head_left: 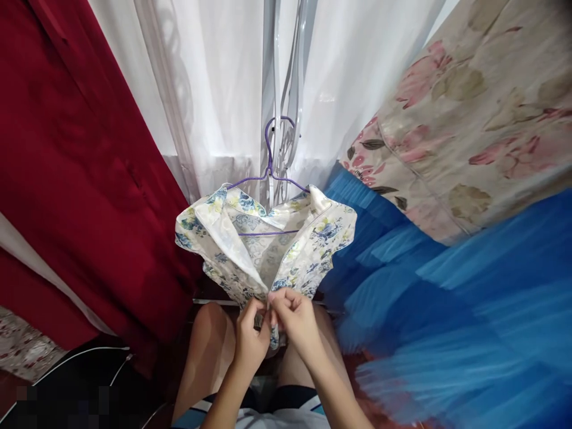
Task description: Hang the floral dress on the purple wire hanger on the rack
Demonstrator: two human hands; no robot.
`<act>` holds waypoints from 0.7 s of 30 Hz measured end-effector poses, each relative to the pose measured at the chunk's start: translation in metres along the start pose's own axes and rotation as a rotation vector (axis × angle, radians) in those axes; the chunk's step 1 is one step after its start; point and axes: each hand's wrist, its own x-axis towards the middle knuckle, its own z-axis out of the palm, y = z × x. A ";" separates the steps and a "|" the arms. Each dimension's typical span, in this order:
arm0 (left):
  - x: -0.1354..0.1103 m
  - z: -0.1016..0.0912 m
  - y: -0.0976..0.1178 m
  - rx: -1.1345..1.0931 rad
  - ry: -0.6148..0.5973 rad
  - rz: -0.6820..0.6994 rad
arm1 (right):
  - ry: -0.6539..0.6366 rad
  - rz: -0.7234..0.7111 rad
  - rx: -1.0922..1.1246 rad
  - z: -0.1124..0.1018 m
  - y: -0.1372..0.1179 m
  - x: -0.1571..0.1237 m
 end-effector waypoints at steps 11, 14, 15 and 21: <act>0.007 -0.027 -0.003 0.048 -0.169 0.020 | 0.065 -0.411 0.108 0.019 -0.146 0.085; 0.037 -0.049 0.015 0.008 -0.062 0.089 | 0.041 -0.399 0.064 0.020 -0.130 0.071; 0.053 -0.057 0.028 0.013 0.008 0.145 | 0.041 -0.400 0.051 0.020 -0.125 0.067; 0.160 -0.089 0.123 0.146 0.049 0.589 | 0.022 -0.464 -0.006 0.020 -0.127 0.057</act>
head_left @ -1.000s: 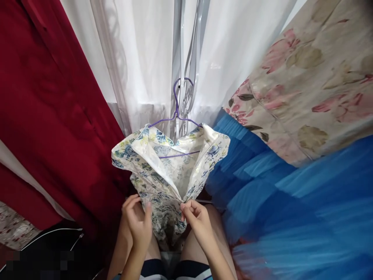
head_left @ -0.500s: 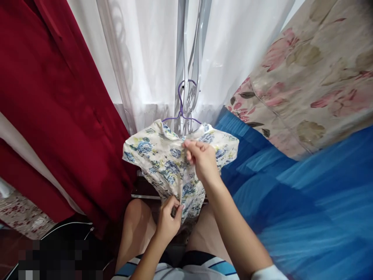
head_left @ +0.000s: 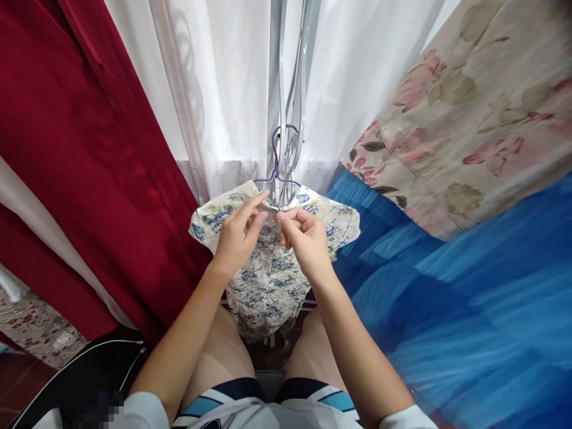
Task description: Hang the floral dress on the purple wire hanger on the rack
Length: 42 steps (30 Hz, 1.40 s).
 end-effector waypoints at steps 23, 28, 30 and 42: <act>-0.067 0.025 -0.096 -0.722 0.744 -0.941 | 0.038 0.225 -0.202 -0.055 0.100 -0.060; -0.082 0.051 -0.024 -0.441 0.181 -0.509 | -0.042 0.196 -0.528 -0.087 0.113 -0.077; -0.077 0.056 0.004 -0.374 0.060 -0.352 | -0.189 0.073 -0.538 -0.083 0.101 -0.083; -0.101 0.055 0.010 -1.042 -0.704 -0.564 | -0.481 0.464 -0.016 -0.096 0.037 -0.088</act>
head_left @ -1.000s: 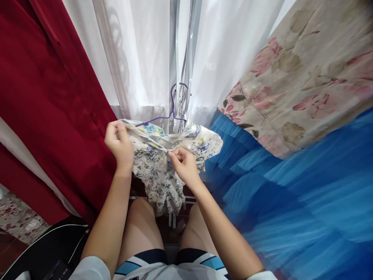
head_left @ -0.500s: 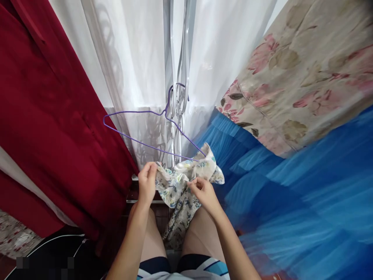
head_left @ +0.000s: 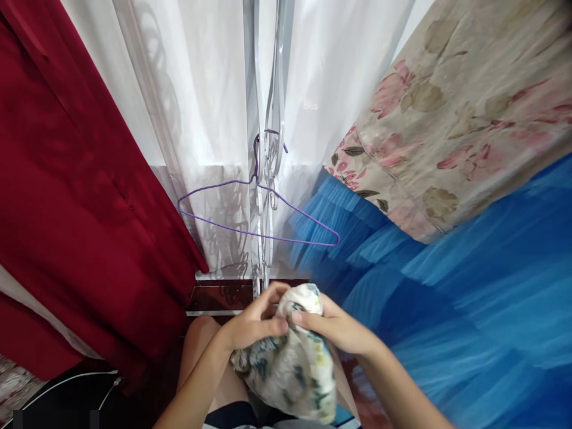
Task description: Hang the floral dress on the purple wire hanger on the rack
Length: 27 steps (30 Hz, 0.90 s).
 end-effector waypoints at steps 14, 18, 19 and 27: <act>-0.039 -0.028 0.037 0.699 0.407 -0.005 | 0.121 -0.117 0.027 -0.117 -0.106 0.116; -0.057 -0.088 0.056 0.983 0.487 0.069 | 0.010 -0.120 0.127 -0.088 -0.100 0.135; -0.060 -0.108 0.060 1.095 0.494 0.086 | 0.015 -0.130 0.119 -0.084 -0.100 0.133; -0.036 -0.236 0.114 1.460 0.528 -0.034 | 0.142 -0.157 0.008 -0.078 -0.114 0.112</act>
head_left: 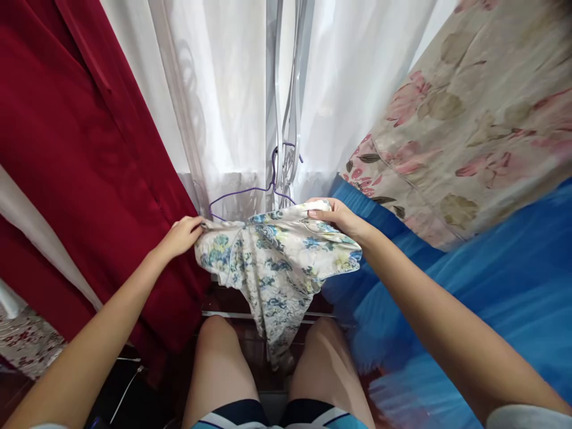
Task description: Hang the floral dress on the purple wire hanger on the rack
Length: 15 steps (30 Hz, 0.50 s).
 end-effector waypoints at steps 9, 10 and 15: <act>0.087 -0.014 0.068 -0.723 0.206 -0.134 | -0.002 0.170 0.045 -0.005 0.002 -0.006; 0.088 -0.012 0.075 -0.731 0.190 -0.127 | 0.024 0.187 0.035 -0.007 0.006 -0.005; 0.068 -0.005 0.089 -0.528 0.302 -0.018 | 0.193 0.130 0.075 -0.029 0.037 -0.018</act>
